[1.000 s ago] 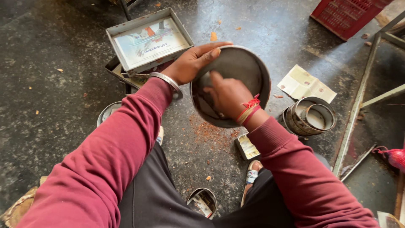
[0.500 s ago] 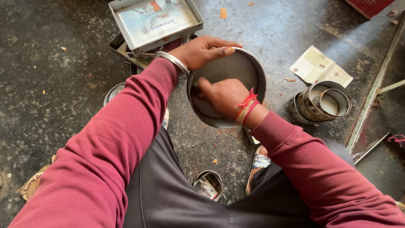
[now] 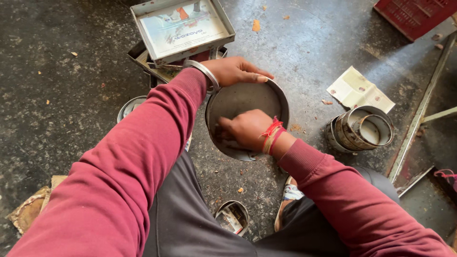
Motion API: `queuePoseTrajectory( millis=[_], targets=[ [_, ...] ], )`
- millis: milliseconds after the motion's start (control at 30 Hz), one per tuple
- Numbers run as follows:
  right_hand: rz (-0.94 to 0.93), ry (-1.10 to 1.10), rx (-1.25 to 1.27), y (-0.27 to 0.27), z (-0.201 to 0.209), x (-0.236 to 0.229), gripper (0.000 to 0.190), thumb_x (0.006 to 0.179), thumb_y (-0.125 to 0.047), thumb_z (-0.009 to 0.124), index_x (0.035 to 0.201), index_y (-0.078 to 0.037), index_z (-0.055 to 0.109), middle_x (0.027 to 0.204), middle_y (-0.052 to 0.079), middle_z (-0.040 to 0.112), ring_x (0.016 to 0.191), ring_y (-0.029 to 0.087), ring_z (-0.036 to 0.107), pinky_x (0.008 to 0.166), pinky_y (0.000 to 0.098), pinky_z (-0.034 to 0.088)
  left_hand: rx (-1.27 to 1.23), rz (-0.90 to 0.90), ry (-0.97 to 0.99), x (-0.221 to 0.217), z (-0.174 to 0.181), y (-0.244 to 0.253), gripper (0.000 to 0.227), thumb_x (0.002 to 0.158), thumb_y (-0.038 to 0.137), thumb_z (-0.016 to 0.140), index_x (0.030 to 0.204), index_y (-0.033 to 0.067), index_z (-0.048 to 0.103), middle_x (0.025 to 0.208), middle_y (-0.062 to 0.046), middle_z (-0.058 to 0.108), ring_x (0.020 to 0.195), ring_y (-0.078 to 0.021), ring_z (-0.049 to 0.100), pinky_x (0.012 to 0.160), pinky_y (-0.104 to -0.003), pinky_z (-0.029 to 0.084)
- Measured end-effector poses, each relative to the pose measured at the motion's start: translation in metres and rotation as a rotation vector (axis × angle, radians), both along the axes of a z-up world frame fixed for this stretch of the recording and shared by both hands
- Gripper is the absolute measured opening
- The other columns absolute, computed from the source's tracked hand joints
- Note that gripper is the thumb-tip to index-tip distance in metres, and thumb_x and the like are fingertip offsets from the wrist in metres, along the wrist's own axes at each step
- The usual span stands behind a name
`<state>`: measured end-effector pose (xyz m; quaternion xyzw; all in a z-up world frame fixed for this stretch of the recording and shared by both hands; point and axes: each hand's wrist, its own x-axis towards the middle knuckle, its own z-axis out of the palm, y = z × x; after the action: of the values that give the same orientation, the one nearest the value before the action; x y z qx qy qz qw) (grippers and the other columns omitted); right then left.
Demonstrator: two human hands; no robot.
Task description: The person sits on the floor and scrubs the interior and exterior of several round metal containers using a small abrasive pad. They repeatedly dip the pad into a small rectangular tin containing a cleaning paste, then rub the surfaces of the containers, occasionally shaking them to dislodge debris.
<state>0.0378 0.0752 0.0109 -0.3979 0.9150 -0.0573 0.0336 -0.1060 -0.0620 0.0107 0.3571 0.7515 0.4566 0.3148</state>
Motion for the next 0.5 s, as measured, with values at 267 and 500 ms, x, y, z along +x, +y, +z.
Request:
queuePoseTrajectory(
  millis=[267, 500],
  targets=[
    [-0.522, 0.178, -0.285, 0.018, 0.000, -0.016, 0.028, 0.101, -0.027, 0.061, 0.111, -0.001, 0.058, 0.068, 0.020, 0.068, 0.060, 0.042, 0.067, 0.053, 0.0531, 0.050, 0.279, 0.059, -0.009, -0.002, -0.006, 0.012, 0.053, 0.098, 0.048, 0.063, 0.144, 0.0212, 0.063, 0.126, -0.003, 0.075, 0.115, -0.0117, 0.064, 0.104, -0.031, 0.052],
    [-0.254, -0.091, -0.043, 0.016, -0.002, -0.013, 0.029, 0.095, -0.033, 0.062, 0.105, -0.005, 0.058, 0.071, 0.022, 0.069, 0.066, 0.043, 0.068, 0.058, 0.0564, 0.052, 0.230, 0.058, 0.183, -0.003, -0.005, 0.010, 0.051, 0.099, 0.048, 0.065, 0.141, 0.0202, 0.063, 0.138, -0.003, 0.070, 0.128, -0.0113, 0.060, 0.110, -0.029, 0.045]
  ],
)
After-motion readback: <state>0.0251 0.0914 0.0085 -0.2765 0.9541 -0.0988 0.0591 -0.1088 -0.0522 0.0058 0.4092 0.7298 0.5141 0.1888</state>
